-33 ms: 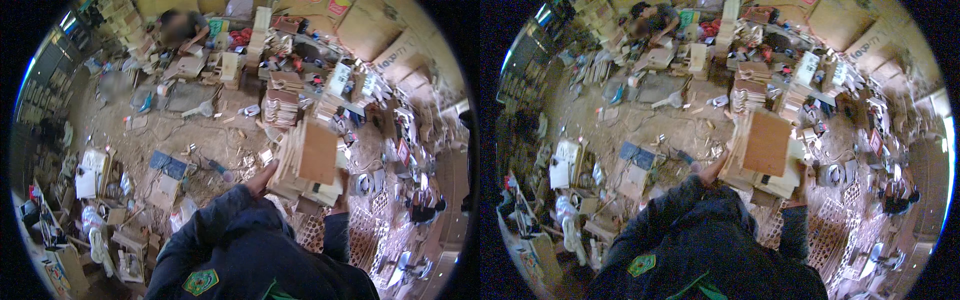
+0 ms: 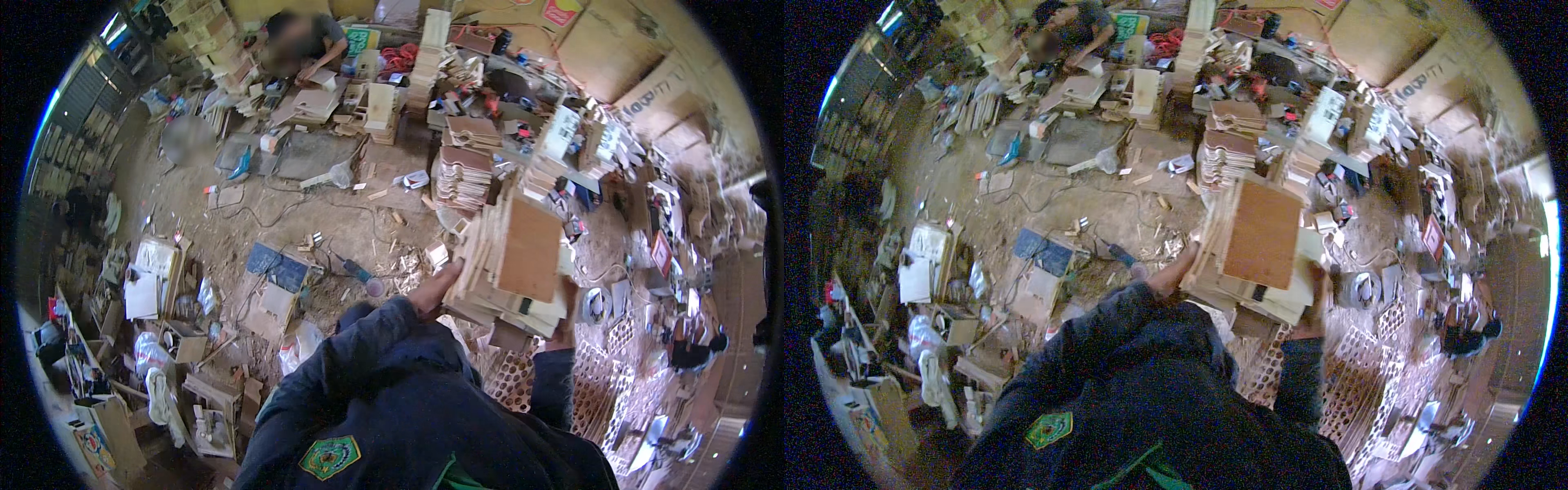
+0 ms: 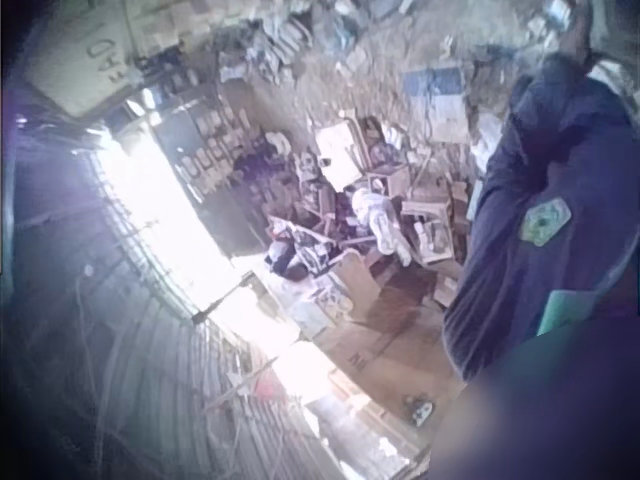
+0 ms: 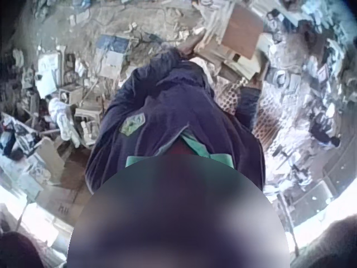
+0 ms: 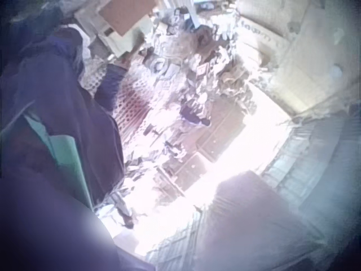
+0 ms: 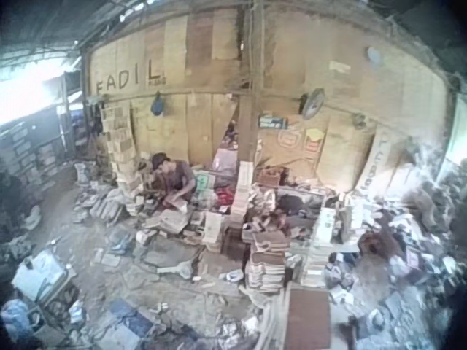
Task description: The person repeatedly reaches into a large sack, pulls out bundles of thin wooden slats, separates them by hand, and places them onto a growing pile. The person also picks up and moves flat cardboard pieces and other wood scraps within a cluttered workshop.
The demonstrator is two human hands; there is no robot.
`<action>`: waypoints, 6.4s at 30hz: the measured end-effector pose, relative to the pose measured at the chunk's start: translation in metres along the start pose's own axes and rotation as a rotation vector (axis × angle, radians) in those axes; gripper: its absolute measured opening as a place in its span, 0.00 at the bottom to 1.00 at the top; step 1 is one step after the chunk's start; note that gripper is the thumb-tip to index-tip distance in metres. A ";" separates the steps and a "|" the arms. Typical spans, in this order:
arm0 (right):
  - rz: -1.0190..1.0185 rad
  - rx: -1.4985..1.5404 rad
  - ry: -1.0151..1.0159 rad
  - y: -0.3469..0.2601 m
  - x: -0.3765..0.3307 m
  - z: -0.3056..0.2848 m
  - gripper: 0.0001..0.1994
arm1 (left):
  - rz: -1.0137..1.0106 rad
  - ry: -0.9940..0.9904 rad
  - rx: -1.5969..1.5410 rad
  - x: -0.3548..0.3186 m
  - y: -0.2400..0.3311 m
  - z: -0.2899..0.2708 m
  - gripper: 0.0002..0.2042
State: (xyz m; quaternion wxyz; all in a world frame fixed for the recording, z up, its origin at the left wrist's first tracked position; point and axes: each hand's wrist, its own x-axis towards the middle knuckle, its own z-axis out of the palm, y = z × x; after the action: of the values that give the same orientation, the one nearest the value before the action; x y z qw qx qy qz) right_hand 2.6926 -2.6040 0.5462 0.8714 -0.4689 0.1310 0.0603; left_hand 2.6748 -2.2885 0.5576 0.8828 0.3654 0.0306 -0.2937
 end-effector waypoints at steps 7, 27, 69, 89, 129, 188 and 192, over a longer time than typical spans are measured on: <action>-0.071 0.108 0.239 -0.033 0.077 0.040 0.27 | -0.182 -0.126 0.025 0.111 0.075 -0.027 0.36; -0.316 0.111 0.520 -0.059 0.353 0.247 0.23 | -0.441 -0.400 0.017 0.390 0.381 -0.130 0.38; -0.732 0.414 1.355 -0.151 0.599 0.367 0.34 | -1.190 -1.189 0.363 0.827 0.517 -0.028 0.35; -0.511 0.524 1.367 -0.273 1.030 0.136 0.35 | -1.123 -0.874 0.690 1.328 0.542 -0.002 0.48; -0.840 0.437 2.018 -0.258 1.000 0.216 0.20 | -1.568 -1.186 0.494 1.343 0.473 0.060 0.56; -0.848 0.943 2.011 -0.191 1.066 0.144 0.31 | -1.925 -0.982 1.013 1.374 0.315 0.092 0.36; -0.904 1.002 1.952 -0.190 1.089 0.146 0.29 | -1.880 -1.074 1.150 1.378 0.299 0.075 0.35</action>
State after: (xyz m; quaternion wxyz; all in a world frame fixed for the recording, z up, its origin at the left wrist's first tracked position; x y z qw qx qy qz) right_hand 3.8050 -2.6066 0.4651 0.4317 0.0732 0.5717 -0.6939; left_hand 3.9623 -2.8541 0.4294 -0.0619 0.3701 -0.2196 -0.9005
